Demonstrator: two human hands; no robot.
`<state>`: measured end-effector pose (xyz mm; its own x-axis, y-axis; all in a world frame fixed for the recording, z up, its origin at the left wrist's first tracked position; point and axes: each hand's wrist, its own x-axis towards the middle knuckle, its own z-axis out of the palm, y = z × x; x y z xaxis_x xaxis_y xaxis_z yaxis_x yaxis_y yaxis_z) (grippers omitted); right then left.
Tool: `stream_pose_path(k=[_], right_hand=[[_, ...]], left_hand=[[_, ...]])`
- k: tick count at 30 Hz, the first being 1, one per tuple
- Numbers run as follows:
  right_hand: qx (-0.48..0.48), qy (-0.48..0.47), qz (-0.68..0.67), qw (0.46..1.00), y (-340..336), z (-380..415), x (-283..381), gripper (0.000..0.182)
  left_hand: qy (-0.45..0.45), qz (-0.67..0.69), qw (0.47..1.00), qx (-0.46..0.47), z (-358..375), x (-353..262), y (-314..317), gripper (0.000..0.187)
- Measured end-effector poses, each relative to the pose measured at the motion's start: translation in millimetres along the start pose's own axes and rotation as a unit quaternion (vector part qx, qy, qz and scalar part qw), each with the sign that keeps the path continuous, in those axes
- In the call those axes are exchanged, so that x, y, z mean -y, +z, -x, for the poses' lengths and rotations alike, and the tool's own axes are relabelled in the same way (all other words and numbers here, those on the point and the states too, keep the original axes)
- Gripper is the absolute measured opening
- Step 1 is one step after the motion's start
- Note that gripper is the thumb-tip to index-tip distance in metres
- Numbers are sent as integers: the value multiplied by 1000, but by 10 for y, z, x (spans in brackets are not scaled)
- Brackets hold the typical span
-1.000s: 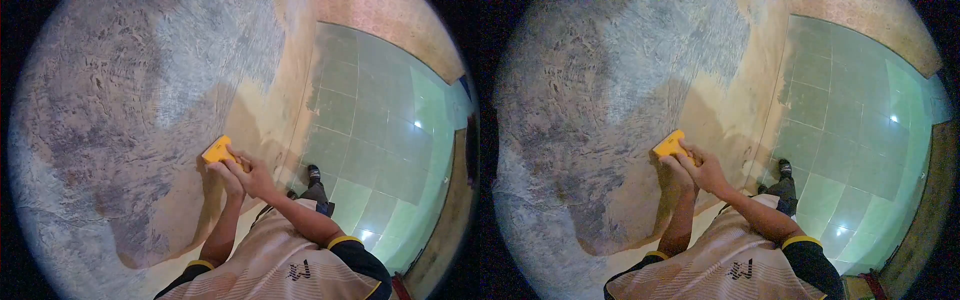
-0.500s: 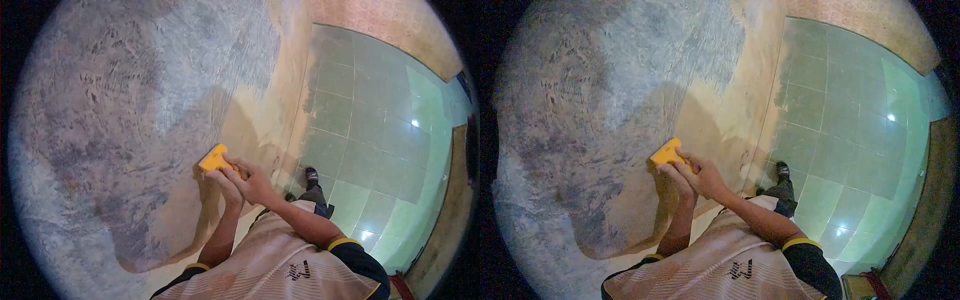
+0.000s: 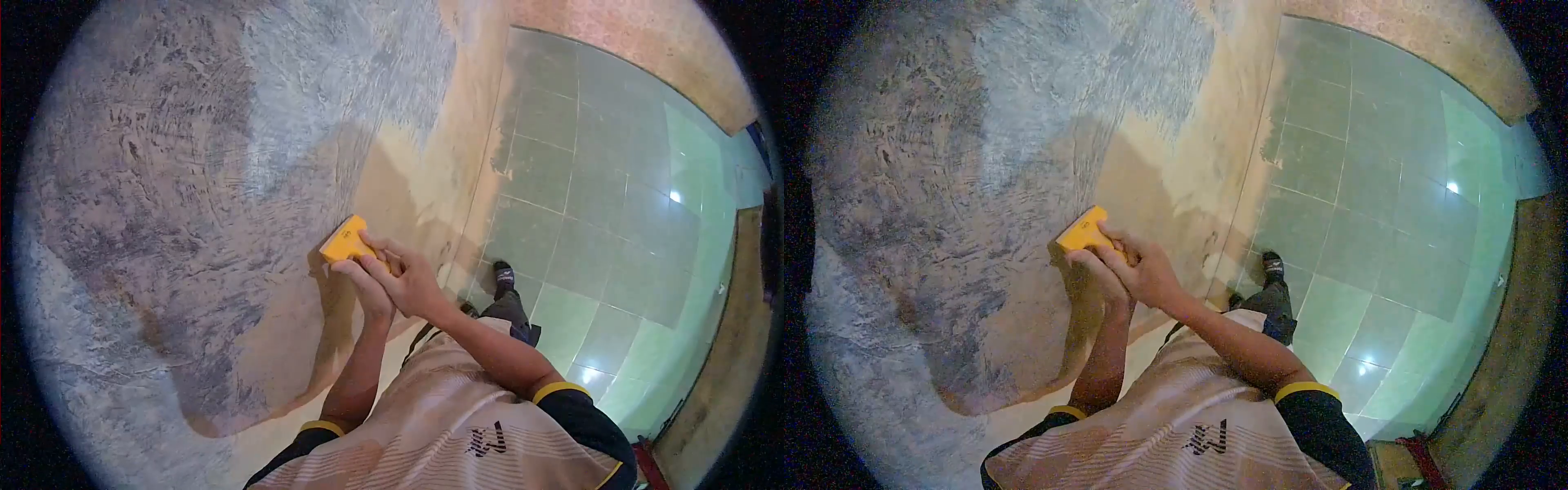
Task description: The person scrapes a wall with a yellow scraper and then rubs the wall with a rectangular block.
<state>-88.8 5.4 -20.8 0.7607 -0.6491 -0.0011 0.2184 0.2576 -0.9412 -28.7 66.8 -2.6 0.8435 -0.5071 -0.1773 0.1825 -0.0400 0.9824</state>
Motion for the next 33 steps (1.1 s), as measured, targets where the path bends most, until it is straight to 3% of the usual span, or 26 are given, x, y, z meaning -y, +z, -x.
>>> stream_pose_path(k=[5, 8, 10, 12, 14, 15, 19, 21, 24, 25, 29, 32, 33], right_hand=[[-12, -5, -34, 999, 42, -24, -96, 40], [1, 21, -26, 999, 19, 42, -40, 38], [8, 26, -8, 1000, -11, 28, -7, 39], [-8, -31, 32, 999, 43, 99, -38, 39], [-7, -20, 34, 999, 51, 179, -16, 39], [12, -19, 34, 999, 36, 213, -20, 40], [26, 17, 72, 997, 88, 210, 12, 41], [29, 12, 77, 997, 50, 142, -26, 41], [37, 5, 74, 997, -25, 119, -23, 42], [40, -7, 67, 997, -35, 127, -15, 43], [14, -19, 66, 998, 79, 268, 25, 44], [27, -33, 143, 989, 190, 407, -21, 40], [42, -37, 177, 983, 218, 459, 0, 41]], left_hand=[[2, 0, 1000, 13, -174, 338, -162, 74], [34, -57, 995, -78, -114, 466, -162, 74], [-36, 139, 986, -86, -137, 394, -125, 75], [-61, 78, 994, -53, -14, 374, -184, 76], [23, 4, 999, -31, 20, 521, -322, 78], [-22, 130, 988, -83, 63, 561, -314, 81], [-26, 47, 990, -133, 86, 406, -296, 83], [22, 77, 997, 0, 51, 508, -376, 85], [30, -19, 997, -63, 85, 414, -197, 87], [8, 83, 996, -28, 77, 389, -270, 84], [-1, 72, 993, -90, 230, 287, -234, 93], [4, 103, 991, -87, 367, 207, -372, 94], [-30, 165, 976, -135, 420, 158, -392, 94]])
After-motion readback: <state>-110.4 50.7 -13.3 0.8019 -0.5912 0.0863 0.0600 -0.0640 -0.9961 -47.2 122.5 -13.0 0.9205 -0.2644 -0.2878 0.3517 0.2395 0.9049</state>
